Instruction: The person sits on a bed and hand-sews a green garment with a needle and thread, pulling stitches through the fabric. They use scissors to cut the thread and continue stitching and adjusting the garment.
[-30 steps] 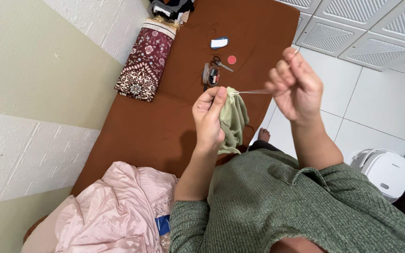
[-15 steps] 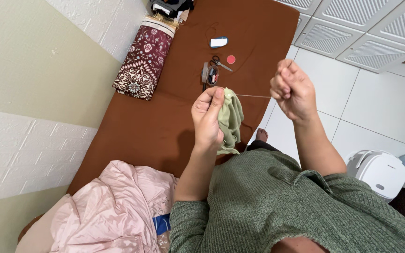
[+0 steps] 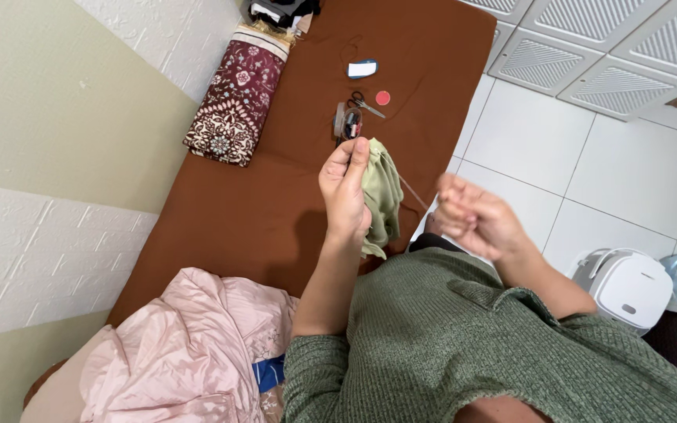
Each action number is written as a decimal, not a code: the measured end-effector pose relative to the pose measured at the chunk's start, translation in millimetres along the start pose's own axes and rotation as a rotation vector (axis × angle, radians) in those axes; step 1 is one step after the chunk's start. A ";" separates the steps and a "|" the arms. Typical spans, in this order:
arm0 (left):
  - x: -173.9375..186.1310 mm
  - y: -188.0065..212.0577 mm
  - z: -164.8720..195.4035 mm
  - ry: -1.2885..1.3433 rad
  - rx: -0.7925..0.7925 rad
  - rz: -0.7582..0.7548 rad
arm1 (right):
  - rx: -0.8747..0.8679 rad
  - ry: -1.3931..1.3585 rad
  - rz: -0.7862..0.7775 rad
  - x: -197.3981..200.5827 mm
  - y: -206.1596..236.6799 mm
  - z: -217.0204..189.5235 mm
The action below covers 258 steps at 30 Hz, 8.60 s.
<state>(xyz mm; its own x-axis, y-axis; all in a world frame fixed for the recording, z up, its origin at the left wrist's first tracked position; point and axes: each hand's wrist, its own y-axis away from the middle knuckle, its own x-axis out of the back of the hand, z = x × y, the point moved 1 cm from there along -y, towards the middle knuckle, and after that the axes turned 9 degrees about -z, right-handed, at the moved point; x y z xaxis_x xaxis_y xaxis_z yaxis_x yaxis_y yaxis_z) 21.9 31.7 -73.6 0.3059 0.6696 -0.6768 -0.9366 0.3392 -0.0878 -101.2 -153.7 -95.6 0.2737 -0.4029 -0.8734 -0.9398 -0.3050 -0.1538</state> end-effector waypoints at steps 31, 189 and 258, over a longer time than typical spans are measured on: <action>-33.8 20.1 28.9 -0.005 0.241 -0.342 | -0.028 0.209 -0.650 -6.0 -87.6 -40.5; -29.2 41.6 22.7 -0.236 -0.130 -0.220 | 0.322 1.335 0.032 -113.0 -79.4 -55.4; -29.3 28.8 21.0 -0.110 0.150 -0.304 | 0.668 2.118 -0.651 -100.0 -88.4 -105.7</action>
<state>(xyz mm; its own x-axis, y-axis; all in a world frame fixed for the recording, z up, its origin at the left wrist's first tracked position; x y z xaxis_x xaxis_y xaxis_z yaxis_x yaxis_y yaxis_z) -10.4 35.7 -41.0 0.5907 0.5877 -0.5529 -0.7673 0.6212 -0.1594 -23.9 -177.6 54.2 -0.2031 -0.5545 0.8070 -0.4608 -0.6731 -0.5784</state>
